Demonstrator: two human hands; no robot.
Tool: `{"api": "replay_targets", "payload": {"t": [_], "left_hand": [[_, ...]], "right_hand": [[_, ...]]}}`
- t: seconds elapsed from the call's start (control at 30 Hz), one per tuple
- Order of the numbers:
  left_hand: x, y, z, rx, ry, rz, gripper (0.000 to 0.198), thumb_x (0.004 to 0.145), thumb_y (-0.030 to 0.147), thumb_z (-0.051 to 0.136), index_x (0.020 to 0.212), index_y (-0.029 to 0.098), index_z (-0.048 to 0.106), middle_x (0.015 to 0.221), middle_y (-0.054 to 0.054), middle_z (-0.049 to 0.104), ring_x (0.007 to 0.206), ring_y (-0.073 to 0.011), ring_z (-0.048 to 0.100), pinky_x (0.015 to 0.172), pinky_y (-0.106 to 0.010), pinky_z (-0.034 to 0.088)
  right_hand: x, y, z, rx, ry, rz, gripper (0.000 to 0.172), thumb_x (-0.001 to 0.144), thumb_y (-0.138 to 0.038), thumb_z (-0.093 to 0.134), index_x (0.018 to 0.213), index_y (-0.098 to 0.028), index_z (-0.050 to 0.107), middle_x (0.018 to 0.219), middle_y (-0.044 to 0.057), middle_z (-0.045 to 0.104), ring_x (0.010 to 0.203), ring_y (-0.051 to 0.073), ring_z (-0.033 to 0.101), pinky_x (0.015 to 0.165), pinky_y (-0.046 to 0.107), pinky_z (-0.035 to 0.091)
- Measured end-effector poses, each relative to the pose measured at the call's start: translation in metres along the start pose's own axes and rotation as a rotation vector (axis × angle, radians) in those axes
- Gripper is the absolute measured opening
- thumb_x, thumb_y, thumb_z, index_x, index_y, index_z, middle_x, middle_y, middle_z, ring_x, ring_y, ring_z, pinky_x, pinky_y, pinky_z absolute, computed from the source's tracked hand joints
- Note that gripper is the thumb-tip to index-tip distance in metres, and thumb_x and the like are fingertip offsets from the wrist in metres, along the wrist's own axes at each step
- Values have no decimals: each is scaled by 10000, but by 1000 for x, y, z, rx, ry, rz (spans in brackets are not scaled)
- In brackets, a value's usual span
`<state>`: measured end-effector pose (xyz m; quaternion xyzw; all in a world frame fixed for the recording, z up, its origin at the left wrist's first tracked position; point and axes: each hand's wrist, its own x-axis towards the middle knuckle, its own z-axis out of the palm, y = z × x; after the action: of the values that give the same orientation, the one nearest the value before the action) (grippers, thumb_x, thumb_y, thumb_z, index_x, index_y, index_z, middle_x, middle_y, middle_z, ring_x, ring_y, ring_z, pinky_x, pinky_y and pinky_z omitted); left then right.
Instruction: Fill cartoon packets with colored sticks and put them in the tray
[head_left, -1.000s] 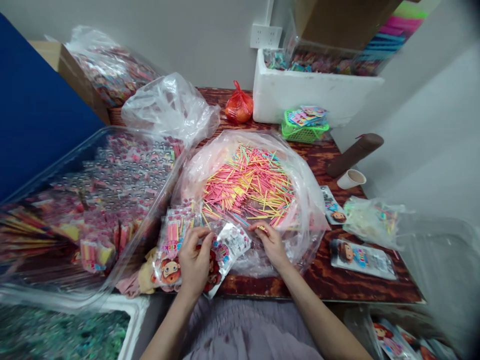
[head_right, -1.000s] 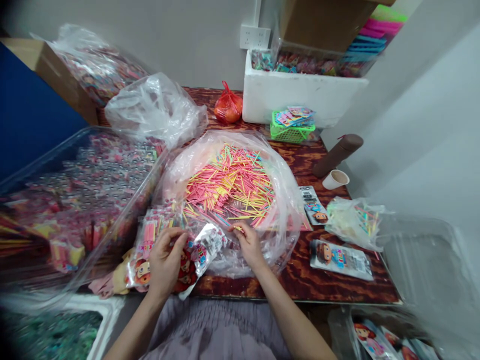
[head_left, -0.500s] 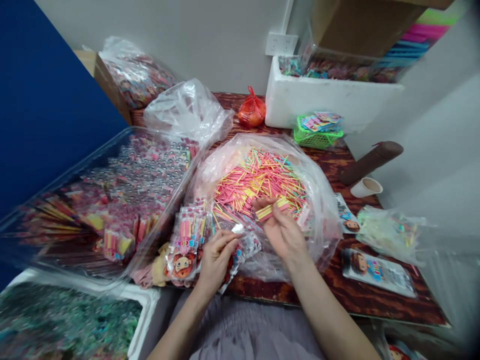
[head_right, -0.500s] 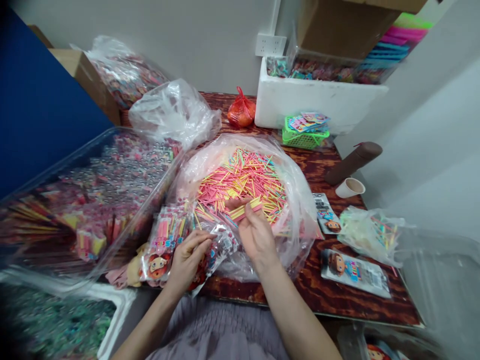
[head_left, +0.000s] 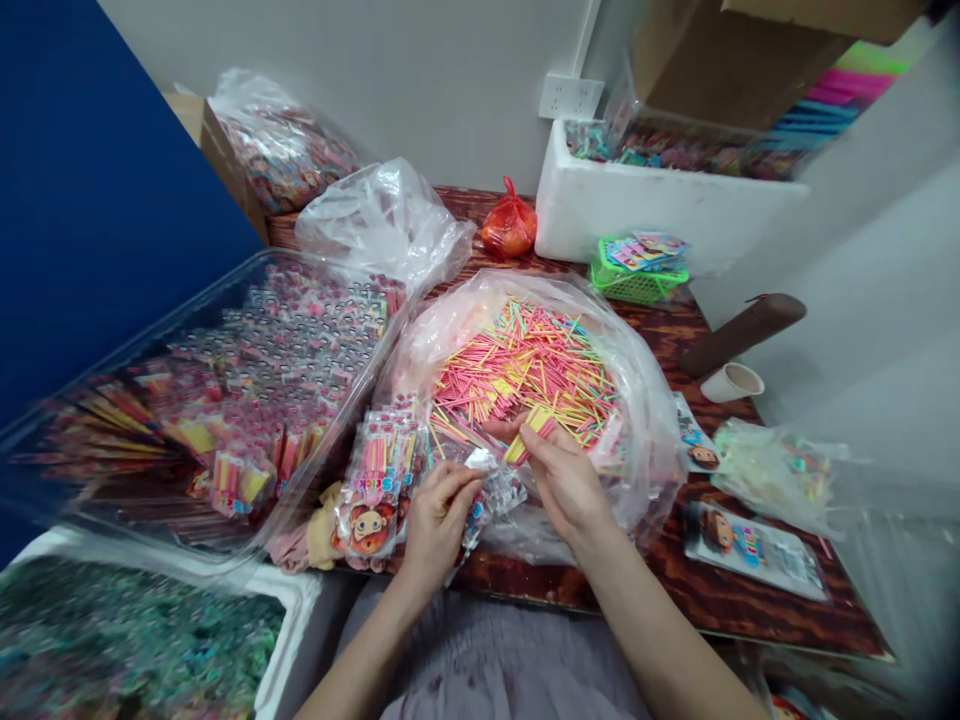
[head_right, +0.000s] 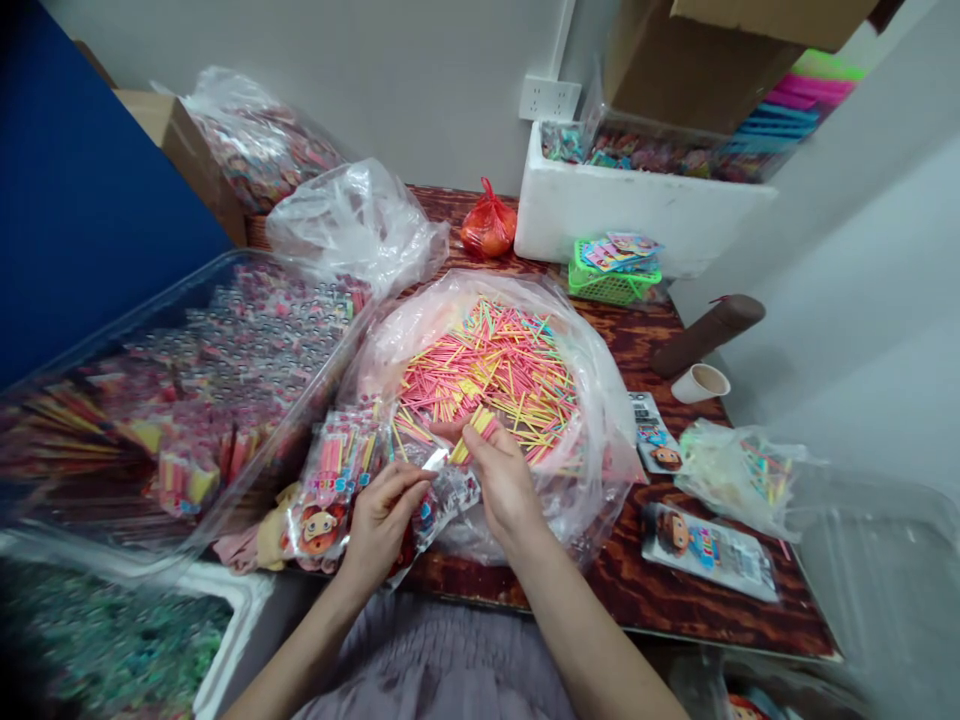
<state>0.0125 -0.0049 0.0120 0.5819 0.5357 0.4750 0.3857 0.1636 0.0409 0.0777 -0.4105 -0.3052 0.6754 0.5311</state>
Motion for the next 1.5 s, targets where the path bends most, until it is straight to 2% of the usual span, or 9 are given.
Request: {"api": "replay_targets", "payload": {"t": [0.27, 0.43, 0.67, 0.83, 0.97, 1.03, 1.17, 1.23, 1.5], "left_hand": [[0, -2, -8, 219, 15, 239, 206, 939, 186, 521, 1028, 215, 704, 893, -50, 603, 880, -169, 566, 771, -293, 450], [1, -1, -12, 234, -6, 274, 208, 930, 172, 534, 1043, 215, 704, 895, -50, 605, 886, -172, 559, 772, -296, 443], [0, 3, -11, 98, 40, 128, 195, 930, 219, 542, 999, 228, 724, 894, -42, 618, 876, -169, 585, 785, -296, 451], [-2, 5, -8, -73, 95, 28, 171, 910, 229, 569, 955, 217, 733, 901, -35, 630, 872, -157, 607, 795, -274, 463], [-2, 8, -7, -145, 110, 23, 136, 887, 223, 600, 926, 210, 729, 943, -42, 659, 926, -164, 618, 845, -280, 470], [-3, 10, -6, -167, 93, 26, 122, 883, 217, 604, 914, 207, 722, 961, -44, 676, 950, -168, 623, 871, -289, 469], [-6, 14, -2, -202, 64, 8, 111, 882, 218, 604, 900, 200, 711, 942, -45, 694, 931, -170, 632, 862, -295, 477], [-8, 14, -1, -223, 54, -23, 102, 876, 226, 611, 881, 191, 706, 918, -44, 696, 912, -171, 634, 849, -294, 482], [-7, 10, -10, -501, -91, -329, 303, 761, 306, 728, 1030, 181, 668, 974, -44, 708, 879, -160, 649, 788, -265, 514]], "right_hand": [[15, -22, 5, -69, -119, 193, 291, 657, -383, 799, 756, -185, 610, 814, 88, 775, 978, 294, 693, 891, 417, 472], [20, -30, 9, -57, -151, 240, 276, 665, -351, 788, 766, -193, 585, 786, 86, 769, 933, 288, 709, 879, 431, 492], [14, -13, 15, -41, -117, 131, 232, 716, -390, 746, 790, -196, 643, 931, 92, 765, 1097, 290, 646, 1013, 476, 417], [4, 2, 9, -299, -114, 42, 326, 772, -478, 695, 938, -198, 689, 1073, 78, 733, 1121, 269, 610, 1052, 466, 374], [-9, 1, 6, -431, -158, -76, 430, 877, -428, 614, 1264, -259, 530, 1162, 51, 691, 1126, 218, 605, 1025, 413, 402], [-17, 1, 6, -444, -93, -196, 444, 920, -380, 571, 1333, -286, 440, 1193, 49, 668, 1130, 200, 597, 1008, 388, 410], [-30, 6, 4, -613, 33, -367, 180, 960, -351, 507, 1054, -256, 628, 1105, 52, 679, 1041, 208, 604, 938, 358, 426], [-33, 9, 3, -702, -14, -373, 222, 971, -342, 480, 920, -252, 677, 1074, 53, 679, 1017, 216, 600, 922, 354, 422], [-35, 14, 12, -765, -229, -327, 217, 964, -309, 500, 862, -240, 679, 1029, 47, 658, 1026, 206, 595, 920, 343, 422]]}}
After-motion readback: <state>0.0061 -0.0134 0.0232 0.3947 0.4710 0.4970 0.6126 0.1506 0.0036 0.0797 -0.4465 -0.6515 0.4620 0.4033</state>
